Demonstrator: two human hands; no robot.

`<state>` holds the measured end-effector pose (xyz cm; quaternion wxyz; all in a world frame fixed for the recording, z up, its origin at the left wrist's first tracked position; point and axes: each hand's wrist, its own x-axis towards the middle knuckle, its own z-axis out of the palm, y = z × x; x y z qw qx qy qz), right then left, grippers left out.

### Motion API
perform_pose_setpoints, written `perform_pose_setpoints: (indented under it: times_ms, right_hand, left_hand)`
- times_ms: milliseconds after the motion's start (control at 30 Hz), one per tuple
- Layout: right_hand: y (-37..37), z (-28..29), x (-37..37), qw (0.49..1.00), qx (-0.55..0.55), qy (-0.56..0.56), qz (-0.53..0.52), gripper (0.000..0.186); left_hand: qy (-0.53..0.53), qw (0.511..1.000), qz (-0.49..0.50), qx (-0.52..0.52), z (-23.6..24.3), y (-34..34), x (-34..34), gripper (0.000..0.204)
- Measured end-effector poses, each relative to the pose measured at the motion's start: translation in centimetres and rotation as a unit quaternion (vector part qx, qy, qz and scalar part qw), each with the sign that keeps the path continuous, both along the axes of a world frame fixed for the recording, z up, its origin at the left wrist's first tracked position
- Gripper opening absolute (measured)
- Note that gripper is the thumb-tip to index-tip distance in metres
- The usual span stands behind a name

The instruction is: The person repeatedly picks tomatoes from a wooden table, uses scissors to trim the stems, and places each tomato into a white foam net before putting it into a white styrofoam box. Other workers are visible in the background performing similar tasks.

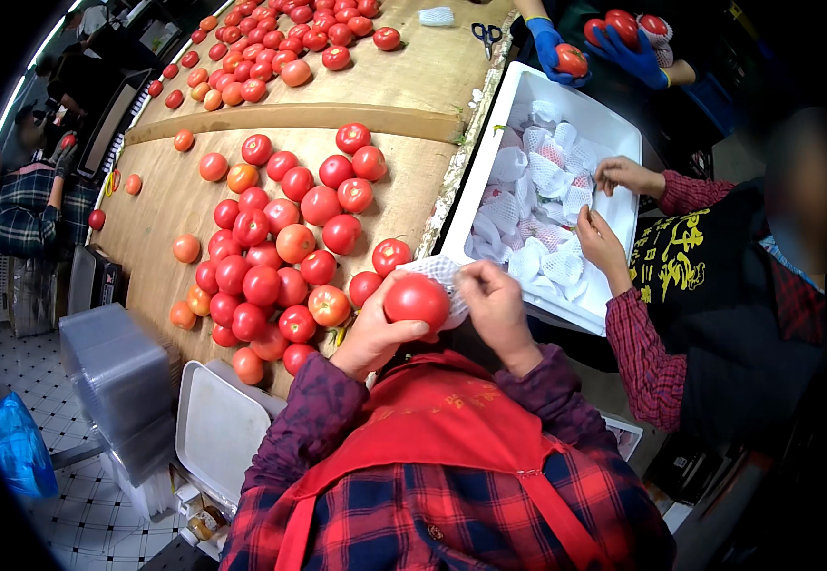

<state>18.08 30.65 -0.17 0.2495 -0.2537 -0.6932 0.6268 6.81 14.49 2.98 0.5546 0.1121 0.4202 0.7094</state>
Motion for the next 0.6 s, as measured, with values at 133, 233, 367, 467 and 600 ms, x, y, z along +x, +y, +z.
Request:
perform_pose_setpoints:
  times_ms: [133, 233, 367, 467, 600]
  right_hand:
    - [7.8, -1.4, 1.0, 0.994, -0.007, -0.059, -0.087, 0.013]
    - [13.3, -2.0, 1.6, 0.958, 0.152, -0.179, -0.162, 0.033]
    - [11.9, -0.5, 2.0, 0.988, 0.096, -0.065, -0.098, 0.041]
    - [6.6, 2.8, 1.4, 0.987, -0.090, 0.008, 0.133, 0.040]
    - [0.8, 6.2, -0.7, 0.948, -0.184, 0.022, 0.258, 0.044]
  left_hand:
    - [-0.142, 0.978, 0.035, 0.147, -0.3, -1.7, -1.3, 0.079]
    - [-0.224, 0.949, 0.050, 0.218, -0.5, -2.4, -1.8, 0.084]
    - [-0.282, 0.925, 0.010, 0.254, 0.3, -2.6, -1.4, 0.087]
    - [0.026, 0.995, 0.056, 0.080, 1.7, -3.0, -1.5, 0.096]
    - [0.203, 0.976, 0.079, 0.026, 3.5, -3.6, -1.3, 0.086]
